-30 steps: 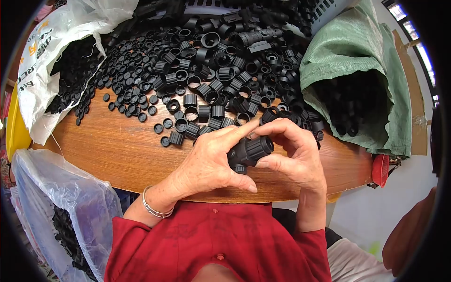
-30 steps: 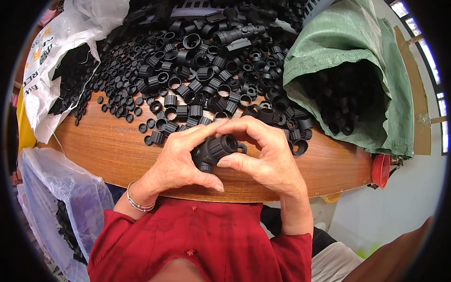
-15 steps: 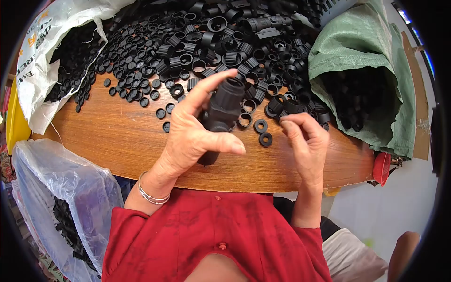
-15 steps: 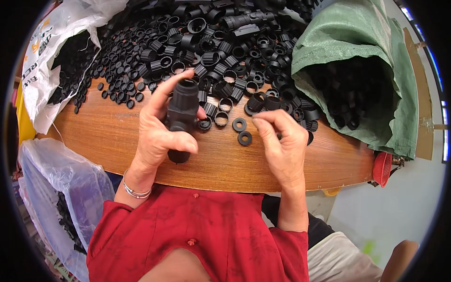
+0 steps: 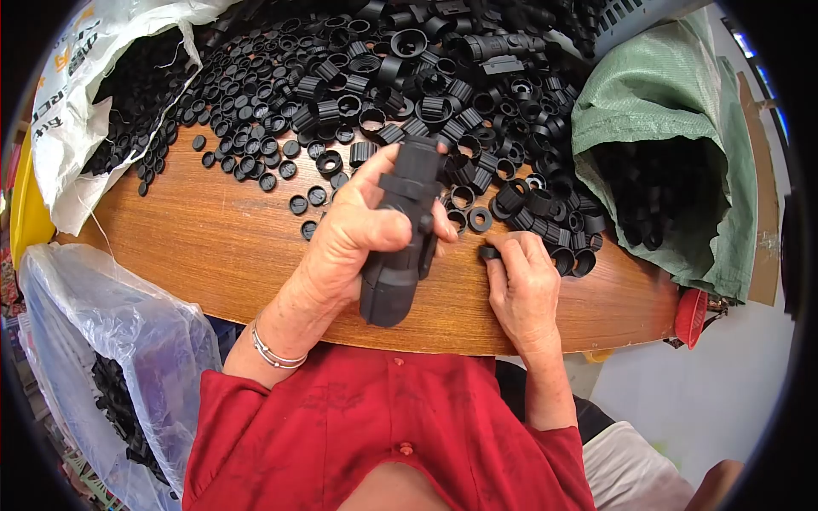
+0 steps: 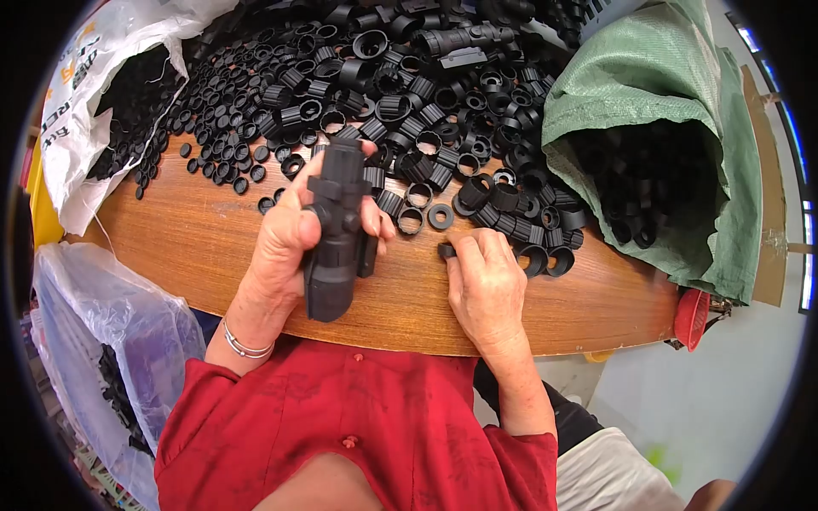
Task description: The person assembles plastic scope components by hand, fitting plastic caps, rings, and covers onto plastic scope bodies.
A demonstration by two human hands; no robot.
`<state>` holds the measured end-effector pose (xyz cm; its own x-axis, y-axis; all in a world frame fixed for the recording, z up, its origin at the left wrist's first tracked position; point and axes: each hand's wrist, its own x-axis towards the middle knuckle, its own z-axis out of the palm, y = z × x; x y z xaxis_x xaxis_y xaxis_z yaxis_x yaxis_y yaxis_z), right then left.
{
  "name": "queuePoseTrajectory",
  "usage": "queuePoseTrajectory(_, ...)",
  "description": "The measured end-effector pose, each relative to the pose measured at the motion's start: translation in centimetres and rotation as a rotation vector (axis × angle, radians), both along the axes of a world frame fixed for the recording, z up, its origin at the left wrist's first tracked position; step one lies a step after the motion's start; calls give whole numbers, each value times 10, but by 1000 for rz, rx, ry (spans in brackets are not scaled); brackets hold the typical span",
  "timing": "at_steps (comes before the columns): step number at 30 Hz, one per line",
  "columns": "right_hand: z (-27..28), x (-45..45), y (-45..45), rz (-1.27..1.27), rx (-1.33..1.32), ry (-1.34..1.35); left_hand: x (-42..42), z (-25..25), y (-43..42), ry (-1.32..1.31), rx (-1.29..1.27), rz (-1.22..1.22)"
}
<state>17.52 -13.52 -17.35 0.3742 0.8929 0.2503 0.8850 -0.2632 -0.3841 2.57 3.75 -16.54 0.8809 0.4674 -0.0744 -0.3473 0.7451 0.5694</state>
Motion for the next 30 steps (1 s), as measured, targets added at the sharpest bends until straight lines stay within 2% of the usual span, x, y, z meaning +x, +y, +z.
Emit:
queuePoseTrajectory(6, 11, -3, 4, 117, 1, 45, -2, -5, 5, 13, -3, 170)
queuePoseTrajectory(12, 10, -3, 6, 125, 47, 76, -1, 5, 1, 105, 29, -16)
queuePoseTrajectory(16, 14, -1, 9, 105, 192, 195, -2, 11, -3, 153, 172, -93)
queuePoseTrajectory(20, 27, -8, 12, 71, 348, 835, -2, 19, -8, 200, 322, -218)
queuePoseTrajectory(21, 28, -8, 16, 139, 419, 1042, -1, 15, -11, 180, 380, -218)
queuePoseTrajectory(23, 32, -3, 24, 253, 389, 1141, 0, 12, -12, 189, 584, -231)
queuePoseTrajectory(25, 31, -3, 27, 305, 394, 1254, -2, 17, -11, 242, 627, -294)
queuePoseTrajectory(30, 28, 4, 27, 287, 408, 1241, 1, 19, -16, 148, 413, -329)
